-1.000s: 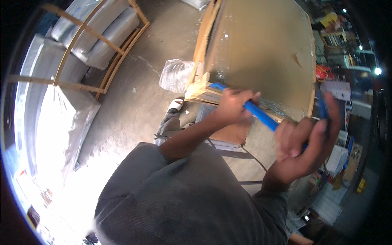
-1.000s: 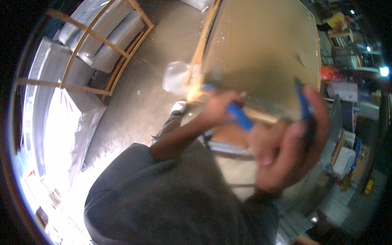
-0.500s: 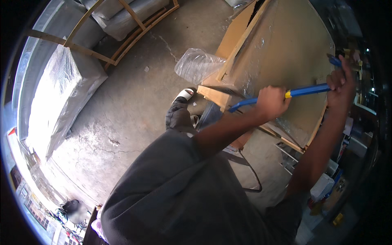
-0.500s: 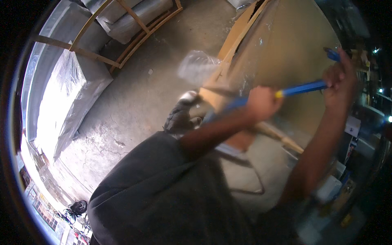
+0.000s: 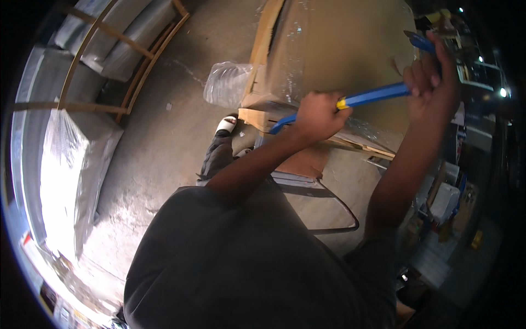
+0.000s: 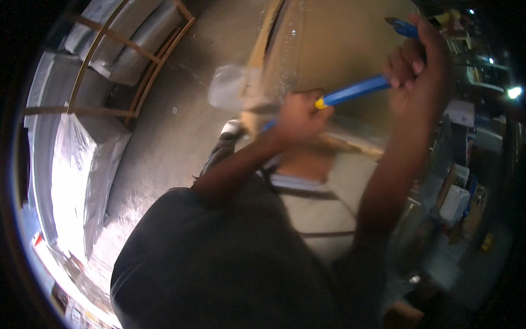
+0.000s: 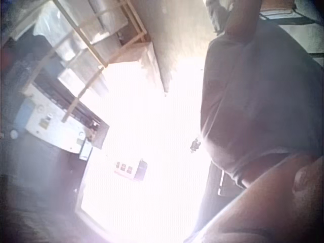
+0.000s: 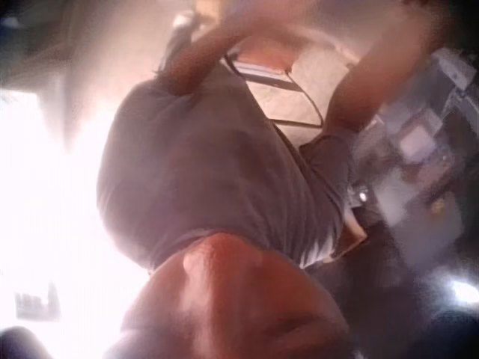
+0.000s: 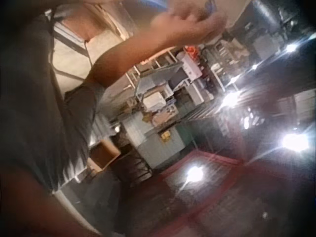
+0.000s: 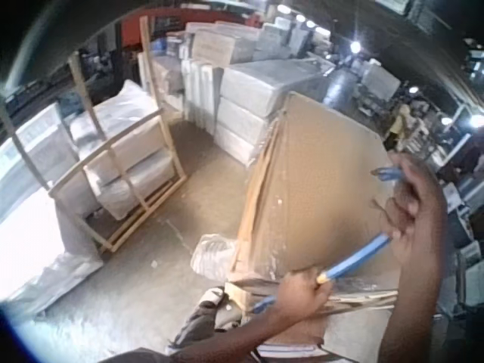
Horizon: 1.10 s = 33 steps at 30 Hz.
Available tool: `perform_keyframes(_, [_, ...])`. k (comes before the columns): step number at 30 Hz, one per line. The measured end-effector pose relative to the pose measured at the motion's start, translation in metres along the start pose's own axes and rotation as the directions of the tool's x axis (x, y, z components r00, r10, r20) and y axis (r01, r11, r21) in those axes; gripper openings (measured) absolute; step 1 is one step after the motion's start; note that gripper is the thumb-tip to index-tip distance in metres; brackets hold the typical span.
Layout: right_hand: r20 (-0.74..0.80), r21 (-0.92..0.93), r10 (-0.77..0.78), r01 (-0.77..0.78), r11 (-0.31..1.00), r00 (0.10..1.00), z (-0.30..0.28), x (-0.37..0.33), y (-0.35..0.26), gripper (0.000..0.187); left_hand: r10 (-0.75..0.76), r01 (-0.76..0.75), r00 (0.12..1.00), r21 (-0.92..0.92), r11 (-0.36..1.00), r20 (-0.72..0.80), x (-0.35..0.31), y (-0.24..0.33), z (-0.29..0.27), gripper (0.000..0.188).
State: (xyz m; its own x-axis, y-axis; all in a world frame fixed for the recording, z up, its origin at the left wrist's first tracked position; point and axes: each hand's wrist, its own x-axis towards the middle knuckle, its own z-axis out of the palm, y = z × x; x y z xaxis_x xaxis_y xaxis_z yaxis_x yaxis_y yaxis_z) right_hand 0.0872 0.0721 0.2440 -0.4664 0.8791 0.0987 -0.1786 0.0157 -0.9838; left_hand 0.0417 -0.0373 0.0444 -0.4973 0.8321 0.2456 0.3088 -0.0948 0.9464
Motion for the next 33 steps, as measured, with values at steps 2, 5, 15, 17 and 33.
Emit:
perform_keyframes(2, [0.099, 0.080, -0.062, 0.055, 0.995, 0.993, -0.019, -0.036, -0.011, 0.034, 0.043, -0.044, 0.999, 0.094, 0.995, 0.015, -0.014, 0.009, 0.005, 0.021])
perform_keyframes(5, [0.029, 0.250, -0.208, 0.194, 0.949, 0.978, -0.045, -0.094, -0.015, 0.038, 0.190, -0.179, 0.978, 0.119, 0.977, -0.082, -0.034, 0.021, 0.018, 0.015])
perform_keyframes(15, [-0.302, 0.016, -0.355, 0.377, 0.926, 0.885, -0.130, -0.258, 0.009, 0.032, 0.218, -0.319, 0.867, 0.161, 0.934, 0.449, -0.104, 0.030, 0.050, 0.017])
perform_keyframes(17, [-0.271, -0.001, -0.330, 0.342, 0.940, 0.904, -0.134, -0.273, 0.008, 0.033, 0.111, -0.290, 0.799, 0.217, 0.932, 0.591, -0.115, 0.033, 0.051, 0.013])
perform_keyframes(33, [-0.019, 0.352, -0.628, 0.593, 0.724, 0.778, -0.190, -0.347, -0.023, 0.072, 0.530, -0.599, 0.761, 0.089, 0.796, 0.373, -0.166, 0.084, 0.083, 0.010])
